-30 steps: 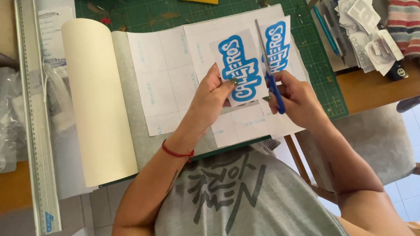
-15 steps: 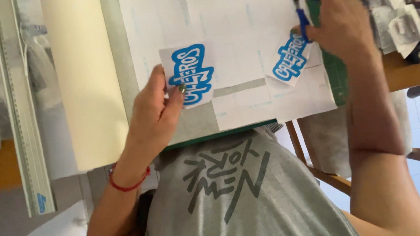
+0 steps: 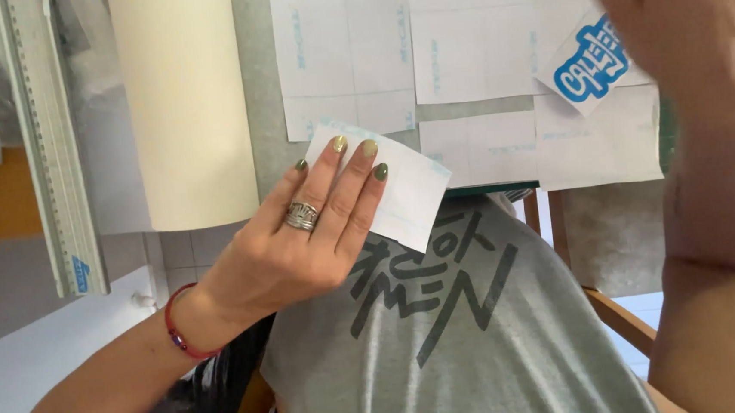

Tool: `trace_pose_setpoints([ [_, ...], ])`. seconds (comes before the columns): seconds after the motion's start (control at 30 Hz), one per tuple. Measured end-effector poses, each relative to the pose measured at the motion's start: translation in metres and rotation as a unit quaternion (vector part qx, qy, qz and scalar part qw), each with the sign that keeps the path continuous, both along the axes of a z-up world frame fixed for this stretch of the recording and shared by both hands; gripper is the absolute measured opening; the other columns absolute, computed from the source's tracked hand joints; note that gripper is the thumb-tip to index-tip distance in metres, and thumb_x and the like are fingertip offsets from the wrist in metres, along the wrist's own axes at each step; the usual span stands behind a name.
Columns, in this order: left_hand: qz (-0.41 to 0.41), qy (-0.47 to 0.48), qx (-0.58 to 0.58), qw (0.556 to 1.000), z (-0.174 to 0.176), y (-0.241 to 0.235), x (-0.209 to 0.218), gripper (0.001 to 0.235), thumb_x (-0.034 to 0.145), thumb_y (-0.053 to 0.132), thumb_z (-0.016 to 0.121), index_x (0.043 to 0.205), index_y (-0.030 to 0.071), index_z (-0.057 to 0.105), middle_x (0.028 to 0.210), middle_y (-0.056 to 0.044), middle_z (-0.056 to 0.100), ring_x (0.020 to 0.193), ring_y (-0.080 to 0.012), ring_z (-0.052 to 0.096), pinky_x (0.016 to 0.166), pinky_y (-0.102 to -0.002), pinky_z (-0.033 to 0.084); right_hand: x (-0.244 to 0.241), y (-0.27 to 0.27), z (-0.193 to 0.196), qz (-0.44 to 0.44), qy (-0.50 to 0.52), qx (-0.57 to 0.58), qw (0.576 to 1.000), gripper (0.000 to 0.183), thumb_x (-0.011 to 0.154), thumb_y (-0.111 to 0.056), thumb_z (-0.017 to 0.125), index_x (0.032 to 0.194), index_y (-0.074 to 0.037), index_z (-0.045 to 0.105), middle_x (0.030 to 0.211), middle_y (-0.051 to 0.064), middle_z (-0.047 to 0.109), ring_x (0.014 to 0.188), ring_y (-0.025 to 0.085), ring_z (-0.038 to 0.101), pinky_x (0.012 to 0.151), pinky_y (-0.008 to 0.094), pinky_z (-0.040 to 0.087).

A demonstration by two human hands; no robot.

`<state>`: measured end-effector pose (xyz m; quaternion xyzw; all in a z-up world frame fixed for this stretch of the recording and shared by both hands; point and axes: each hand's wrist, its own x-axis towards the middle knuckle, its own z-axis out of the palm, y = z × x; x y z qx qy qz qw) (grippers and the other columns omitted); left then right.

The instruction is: Cutting out printed vinyl stickers from a larger sheet using scissors and aligning them on a work surface.

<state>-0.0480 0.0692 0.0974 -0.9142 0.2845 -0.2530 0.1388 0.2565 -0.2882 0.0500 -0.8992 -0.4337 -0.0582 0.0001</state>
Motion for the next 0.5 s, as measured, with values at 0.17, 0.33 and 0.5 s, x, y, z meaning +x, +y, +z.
trace_pose_setpoints([
  [0.17,0.033,-0.017,0.005,0.999,-0.018,0.001,-0.011,0.021,0.113,0.017,0.071,0.133,0.012,0.075,0.141,-0.010,0.074,0.111,-0.0187,0.078,0.088,-0.028,0.062,-0.120,0.089,0.026,0.111,0.308,0.083,0.941,0.030,0.111,-0.029,0.064,0.126,-0.008,0.077,0.107,0.008,0.084,0.076,0.020,0.079,0.063,0.036,0.061],
  [0.33,0.076,-0.028,-0.045,0.996,-0.041,-0.001,-0.010,0.020,0.112,0.015,0.069,0.127,0.016,0.082,0.142,-0.008,0.073,0.099,-0.0156,0.066,0.081,-0.031,0.045,-0.148,0.111,0.002,0.005,0.355,0.073,0.932,0.028,0.108,-0.042,0.063,0.125,-0.024,0.075,0.092,-0.008,0.081,0.073,0.020,0.074,0.066,0.041,0.049],
  [0.5,0.054,-0.033,-0.041,0.997,-0.046,-0.002,-0.011,0.018,0.116,0.025,0.071,0.130,0.019,0.082,0.145,-0.004,0.072,0.102,-0.0108,0.066,0.085,-0.031,0.040,-0.147,0.116,0.000,0.014,0.400,0.079,0.913,0.017,0.107,-0.031,0.066,0.116,-0.018,0.072,0.092,-0.003,0.081,0.075,0.023,0.073,0.070,0.040,0.049],
])
